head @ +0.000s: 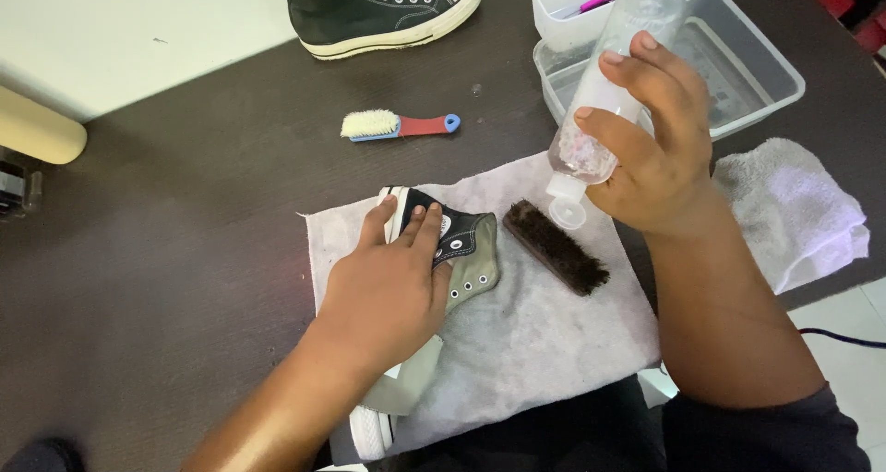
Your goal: The person scrubs a black high-top sneaker with a brush, applies liquid from a bottle, and continues scrubbing the upper and toe areas. The shoe is repositioned during the process, and a cloth is used to wipe the surface.
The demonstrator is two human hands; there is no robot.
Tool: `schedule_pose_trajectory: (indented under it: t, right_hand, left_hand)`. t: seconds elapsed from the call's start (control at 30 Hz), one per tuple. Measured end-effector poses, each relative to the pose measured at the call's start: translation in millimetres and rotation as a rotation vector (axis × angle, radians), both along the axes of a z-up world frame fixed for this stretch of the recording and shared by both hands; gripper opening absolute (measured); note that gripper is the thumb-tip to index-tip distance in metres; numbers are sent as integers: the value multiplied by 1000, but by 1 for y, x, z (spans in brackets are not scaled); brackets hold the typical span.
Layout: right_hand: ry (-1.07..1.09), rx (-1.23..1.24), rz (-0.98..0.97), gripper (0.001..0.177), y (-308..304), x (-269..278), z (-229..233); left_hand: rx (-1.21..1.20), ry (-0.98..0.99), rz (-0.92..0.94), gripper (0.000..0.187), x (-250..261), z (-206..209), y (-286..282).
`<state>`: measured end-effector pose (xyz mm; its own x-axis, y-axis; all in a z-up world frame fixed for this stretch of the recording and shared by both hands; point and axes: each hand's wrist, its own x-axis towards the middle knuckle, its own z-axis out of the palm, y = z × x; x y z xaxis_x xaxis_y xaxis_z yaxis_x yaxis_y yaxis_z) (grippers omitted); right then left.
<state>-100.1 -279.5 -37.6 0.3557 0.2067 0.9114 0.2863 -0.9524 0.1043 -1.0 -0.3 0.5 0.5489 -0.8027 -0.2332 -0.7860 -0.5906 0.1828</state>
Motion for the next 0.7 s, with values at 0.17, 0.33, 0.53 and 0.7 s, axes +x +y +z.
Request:
schedule_pose_trajectory:
  t: [0.17, 0.33, 0.53, 0.7]
  right_hand:
    - [-9, 21, -15, 29, 3, 3, 1]
    - [33, 65, -8, 42, 1, 4, -2]
    - [71, 224, 97, 36, 13, 4, -1]
    - [136, 269, 135, 40, 19, 2, 2]
  left_hand:
    - [-4, 11, 4, 64, 0, 0, 0]
    - [-44, -24, -14, 64, 1, -5, 1]
    - [3, -27, -5, 64, 0, -3, -1]
    - [22, 20, 13, 64, 1, -1, -2]
